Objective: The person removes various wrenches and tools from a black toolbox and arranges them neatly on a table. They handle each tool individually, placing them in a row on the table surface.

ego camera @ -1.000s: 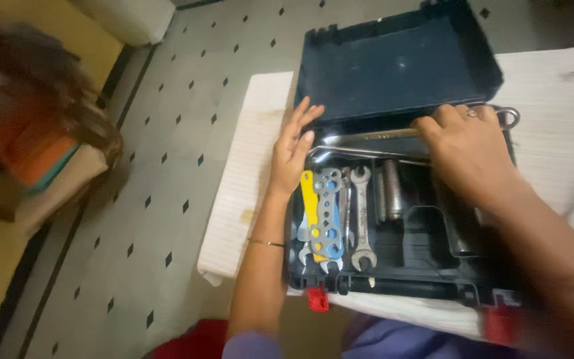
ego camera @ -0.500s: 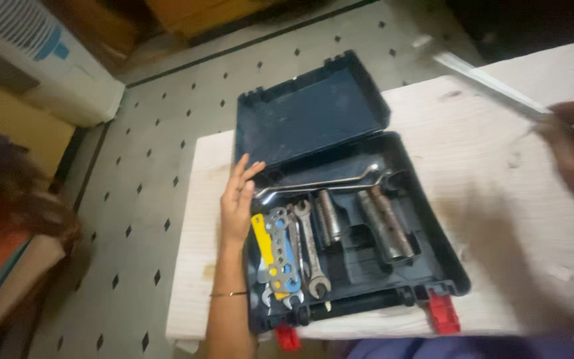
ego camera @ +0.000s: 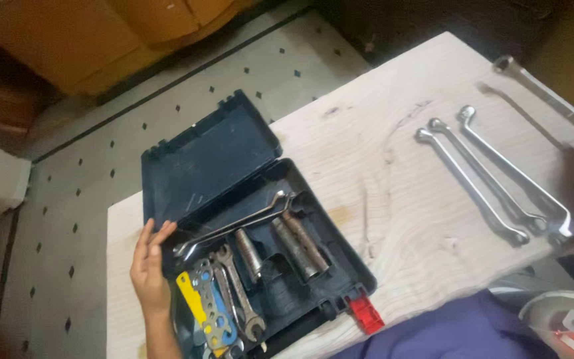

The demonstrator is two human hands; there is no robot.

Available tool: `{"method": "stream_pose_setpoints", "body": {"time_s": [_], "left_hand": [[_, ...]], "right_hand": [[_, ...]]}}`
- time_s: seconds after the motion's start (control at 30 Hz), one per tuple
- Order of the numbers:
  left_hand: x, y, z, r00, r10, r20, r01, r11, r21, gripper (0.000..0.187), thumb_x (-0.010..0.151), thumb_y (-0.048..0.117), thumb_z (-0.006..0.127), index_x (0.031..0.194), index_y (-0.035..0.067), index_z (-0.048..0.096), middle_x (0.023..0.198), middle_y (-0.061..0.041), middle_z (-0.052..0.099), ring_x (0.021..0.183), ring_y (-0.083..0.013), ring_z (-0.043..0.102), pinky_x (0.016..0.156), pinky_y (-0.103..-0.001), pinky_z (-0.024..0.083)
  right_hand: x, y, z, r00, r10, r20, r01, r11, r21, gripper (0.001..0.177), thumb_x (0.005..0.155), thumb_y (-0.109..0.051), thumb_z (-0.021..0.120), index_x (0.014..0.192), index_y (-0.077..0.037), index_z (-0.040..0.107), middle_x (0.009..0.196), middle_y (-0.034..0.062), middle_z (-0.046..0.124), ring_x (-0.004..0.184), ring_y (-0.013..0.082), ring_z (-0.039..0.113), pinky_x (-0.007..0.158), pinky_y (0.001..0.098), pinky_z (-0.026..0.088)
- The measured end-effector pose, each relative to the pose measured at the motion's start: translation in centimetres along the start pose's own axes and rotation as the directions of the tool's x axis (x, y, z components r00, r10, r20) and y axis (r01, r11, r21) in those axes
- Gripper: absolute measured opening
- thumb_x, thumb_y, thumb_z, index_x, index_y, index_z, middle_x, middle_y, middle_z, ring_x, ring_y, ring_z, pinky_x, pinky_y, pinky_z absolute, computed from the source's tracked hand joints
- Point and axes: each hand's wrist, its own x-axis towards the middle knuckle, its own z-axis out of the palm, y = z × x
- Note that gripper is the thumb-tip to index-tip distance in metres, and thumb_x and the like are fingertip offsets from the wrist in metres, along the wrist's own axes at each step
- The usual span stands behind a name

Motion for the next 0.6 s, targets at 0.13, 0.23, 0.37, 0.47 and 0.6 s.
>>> {"method": "stream_pose_setpoints", "body": {"time_s": [0.13, 0.23, 0.37, 0.47, 0.6], "left_hand": [[-0.1, 0.0, 0.1, 1.0, 0.002, -0.01, -0.002, 0.999, 0.036, 0.053, 0.112, 0.031, 0.04, 0.148, -0.008, 0.048, 0.126, -0.016, 0.071, 0.139, -0.0283, 0.056, 0.129, -0.045, 0.024], [0.0, 0.0, 0.1, 1.0, -0.005, -0.012, 0.006, 0.999, 0.049, 0.053, 0.112, 0.031, 0.039, 0.147, -0.008, 0.048, 0.125, -0.016, 0.071, 0.139, -0.0285, 0.056, 0.13, -0.046, 0.023], [0.0, 0.1, 0.3, 0.998, -0.049, -0.035, 0.052, 0.995, 0.089, 0.053, 0.11, 0.03, 0.04, 0.147, -0.007, 0.049, 0.123, -0.016, 0.071, 0.138, -0.0276, 0.057, 0.128, -0.045, 0.025], [0.0, 0.4, 0.4, 0.998, -0.039, -0.039, 0.043, 0.995, 0.091, 0.053, 0.111, 0.032, 0.04, 0.146, -0.006, 0.05, 0.123, -0.015, 0.072, 0.138, -0.0268, 0.057, 0.129, -0.045, 0.025], [0.0, 0.8, 0.5, 0.996, -0.069, -0.053, 0.075, 0.99, 0.122, 0.051, 0.11, 0.03, 0.04, 0.143, -0.006, 0.054, 0.124, -0.014, 0.072, 0.139, -0.0266, 0.056, 0.129, -0.045, 0.024]], "right_hand": [[-0.3, 0.1, 0.0, 0.998, 0.04, 0.046, -0.039, 0.999, -0.02, 0.02, 0.115, -0.014, 0.055, 0.118, 0.005, 0.06, 0.088, 0.0236, 0.063, 0.065, 0.0297, 0.064, 0.048, 0.0422, 0.051], [-0.7, -0.3, -0.3, 0.996, 0.045, 0.076, -0.043, 0.999, -0.022, 0.02, 0.116, -0.014, 0.055, 0.118, 0.005, 0.059, 0.086, 0.0233, 0.063, 0.062, 0.0301, 0.063, 0.046, 0.0437, 0.05], [-0.7, -0.2, -0.5, 0.997, -0.035, 0.073, 0.042, 0.994, -0.099, 0.02, 0.111, -0.011, 0.06, 0.115, 0.008, 0.063, 0.088, 0.0244, 0.064, 0.064, 0.032, 0.065, 0.05, 0.0432, 0.052], [-0.2, 1.1, -0.5, 0.984, -0.165, 0.062, 0.172, 0.976, -0.135, 0.018, 0.105, -0.007, 0.067, 0.112, 0.01, 0.067, 0.094, 0.0257, 0.066, 0.069, 0.0327, 0.066, 0.055, 0.0427, 0.054], [0.5, 3.3, 0.3, 0.971, -0.228, 0.07, 0.239, 0.939, -0.246, 0.018, 0.105, -0.009, 0.072, 0.106, 0.008, 0.067, 0.094, 0.0259, 0.068, 0.075, 0.032, 0.068, 0.068, 0.0431, 0.055]]}}
